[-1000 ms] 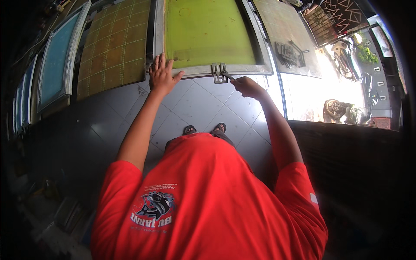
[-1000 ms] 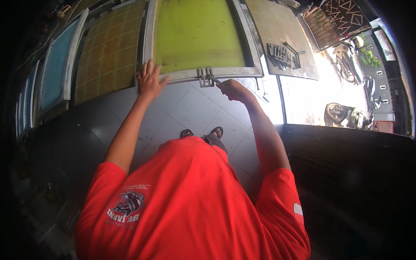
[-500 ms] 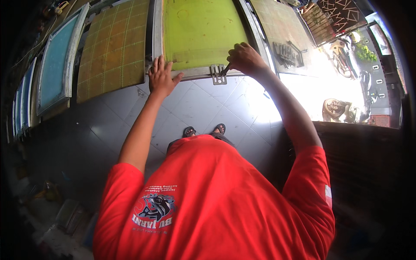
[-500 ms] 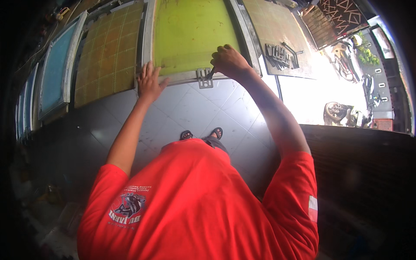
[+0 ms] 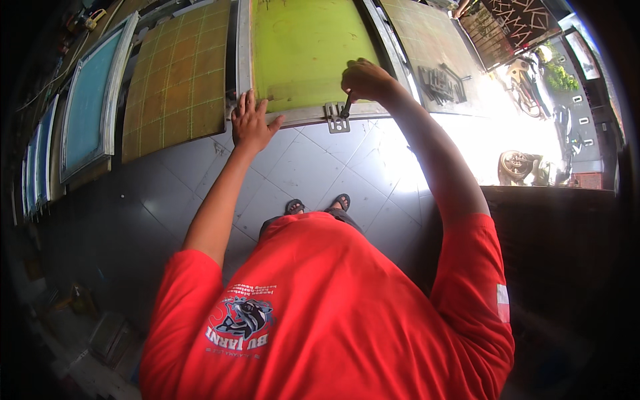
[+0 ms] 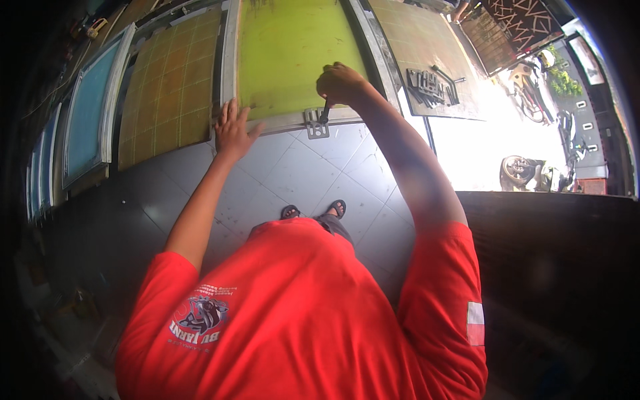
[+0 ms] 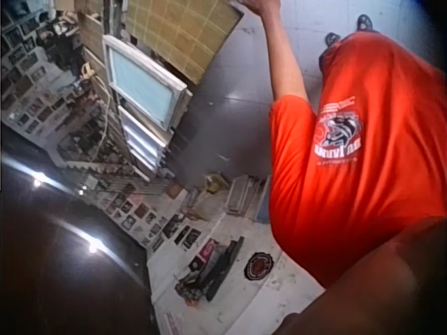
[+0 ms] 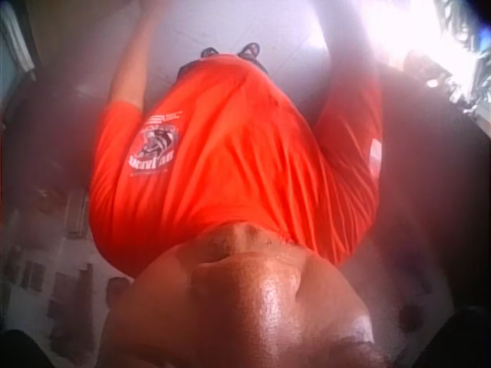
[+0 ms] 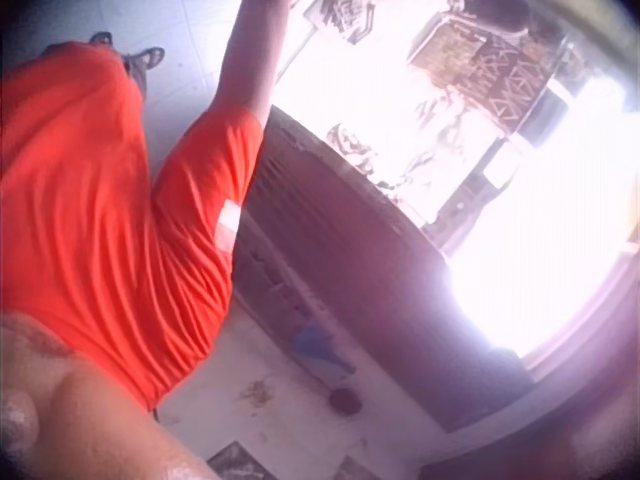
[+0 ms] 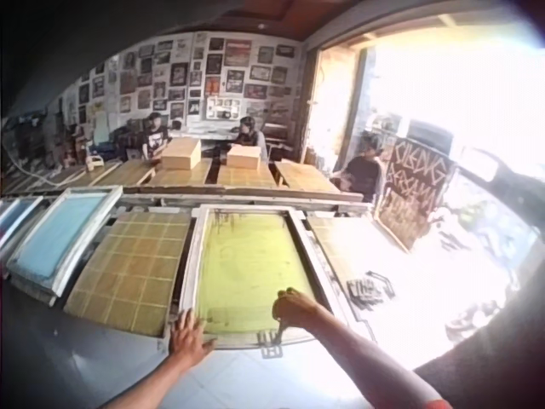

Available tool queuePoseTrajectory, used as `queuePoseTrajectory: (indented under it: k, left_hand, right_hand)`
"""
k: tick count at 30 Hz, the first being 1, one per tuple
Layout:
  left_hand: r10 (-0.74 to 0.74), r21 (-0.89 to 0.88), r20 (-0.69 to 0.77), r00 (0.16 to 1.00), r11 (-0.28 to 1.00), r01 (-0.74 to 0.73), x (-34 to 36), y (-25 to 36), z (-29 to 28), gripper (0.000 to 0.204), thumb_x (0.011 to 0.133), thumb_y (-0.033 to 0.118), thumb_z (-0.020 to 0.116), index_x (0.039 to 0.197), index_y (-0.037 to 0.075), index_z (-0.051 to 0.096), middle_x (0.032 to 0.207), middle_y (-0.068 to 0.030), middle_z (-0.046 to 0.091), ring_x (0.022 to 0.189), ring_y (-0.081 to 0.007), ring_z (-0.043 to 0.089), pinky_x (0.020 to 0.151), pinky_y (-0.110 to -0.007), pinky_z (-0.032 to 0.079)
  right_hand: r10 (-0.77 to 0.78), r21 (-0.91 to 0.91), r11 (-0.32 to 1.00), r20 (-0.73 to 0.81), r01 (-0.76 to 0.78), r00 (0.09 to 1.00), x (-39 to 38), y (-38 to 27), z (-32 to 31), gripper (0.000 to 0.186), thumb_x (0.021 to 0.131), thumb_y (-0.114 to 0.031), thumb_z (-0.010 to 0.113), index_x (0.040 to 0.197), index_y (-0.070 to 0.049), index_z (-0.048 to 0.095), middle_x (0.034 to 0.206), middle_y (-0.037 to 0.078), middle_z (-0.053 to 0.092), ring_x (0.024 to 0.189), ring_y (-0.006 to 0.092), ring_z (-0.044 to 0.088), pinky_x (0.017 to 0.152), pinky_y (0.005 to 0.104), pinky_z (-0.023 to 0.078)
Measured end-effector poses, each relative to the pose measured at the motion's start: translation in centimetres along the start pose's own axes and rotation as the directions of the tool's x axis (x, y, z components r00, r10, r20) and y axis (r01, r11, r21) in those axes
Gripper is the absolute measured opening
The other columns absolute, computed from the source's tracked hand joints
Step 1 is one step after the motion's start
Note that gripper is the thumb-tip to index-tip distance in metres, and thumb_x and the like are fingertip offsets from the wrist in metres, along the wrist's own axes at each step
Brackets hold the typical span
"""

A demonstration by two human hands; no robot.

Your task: The person picks up and places two screen-printing frames onto a printing table, securing each one by tightening the metal clamps with their hands.

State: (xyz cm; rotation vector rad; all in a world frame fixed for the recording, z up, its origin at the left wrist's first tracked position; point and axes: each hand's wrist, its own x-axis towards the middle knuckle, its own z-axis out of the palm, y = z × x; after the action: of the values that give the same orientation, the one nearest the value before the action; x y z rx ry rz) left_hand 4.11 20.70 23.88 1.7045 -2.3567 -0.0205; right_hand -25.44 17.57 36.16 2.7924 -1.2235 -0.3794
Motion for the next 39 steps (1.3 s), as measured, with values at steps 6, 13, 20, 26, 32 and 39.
queuePoseTrajectory:
  k: [6,13,20,26,32,39]
  left_hand:
    - [0.016,0.022,-0.046,0.999,1.0,-0.015,0.1,0.1,-0.2,0.059,0.086,0.054,0.055,0.128,0.012,0.051,0.15,-0.0149,0.025,0.141,-0.0315,0.019,0.104,-0.055,0.028]
    - [0.021,-0.003,-0.067,0.998,1.0,-0.021,-0.2,-0.2,0.1,0.065,0.085,0.059,0.05,0.128,0.011,0.052,0.149,-0.0156,0.028,0.14,-0.0315,0.021,0.104,-0.053,0.027]
    - [-0.008,-0.014,-0.024,1.0,1.0,0.007,-0.1,0.0,-0.2,0.07,0.085,0.064,0.046,0.129,0.01,0.053,0.149,-0.0152,0.028,0.14,-0.0312,0.021,0.106,-0.052,0.026]
    - [-0.005,-0.06,-0.002,1.0,0.998,0.005,-0.1,-0.1,-0.3,0.063,0.087,0.057,0.052,0.129,0.01,0.052,0.152,-0.0136,0.022,0.142,-0.0308,0.017,0.104,-0.059,0.028]
    - [-0.005,0.01,-0.008,1.0,1.0,0.005,-0.1,0.0,-0.2,0.067,0.086,0.062,0.048,0.129,0.011,0.053,0.15,-0.0162,0.027,0.141,-0.0307,0.019,0.106,-0.053,0.026]
    - [0.02,-0.021,-0.048,0.999,1.0,-0.021,0.1,0.0,0.0,0.06,0.086,0.054,0.054,0.128,0.012,0.052,0.151,-0.0151,0.025,0.141,-0.032,0.02,0.102,-0.059,0.03]
  right_hand:
    - [-0.171,-0.494,0.863,-0.087,0.106,0.981,2.5,-4.7,-0.7,0.012,0.075,-0.016,0.064,0.064,-0.019,0.065,0.073,-0.007,0.062,0.088,0.0153,0.057,0.083,0.0291,0.042]
    - [-0.028,-0.146,0.989,-0.363,-0.027,0.931,-0.6,-1.1,-4.7,0.012,0.088,-0.025,0.059,0.086,-0.015,0.065,0.078,0.004,0.064,0.085,0.0219,0.063,0.072,0.0351,0.05]
    - [0.762,0.938,-0.048,0.257,-0.344,0.594,-5.4,-7.5,1.6,0.029,0.093,-0.022,0.048,0.095,0.004,0.062,0.069,0.011,0.059,0.059,0.0169,0.056,0.057,0.0331,0.049]
    - [0.614,0.716,-0.697,0.568,0.038,0.548,-6.2,-18.2,7.2,0.021,0.096,-0.018,0.044,0.107,-0.001,0.051,0.081,0.006,0.059,0.064,0.0124,0.055,0.063,0.0295,0.053]
    - [0.61,0.685,-0.725,0.593,0.069,0.525,-4.6,-19.5,7.3,0.019,0.097,-0.018,0.041,0.107,-0.002,0.049,0.081,0.005,0.059,0.066,0.0126,0.056,0.064,0.0307,0.052]
    - [0.613,0.662,-0.741,0.6,0.111,0.513,-3.0,-20.3,7.3,0.016,0.098,-0.02,0.043,0.104,-0.006,0.049,0.082,0.003,0.059,0.068,0.0112,0.056,0.065,0.0307,0.052]
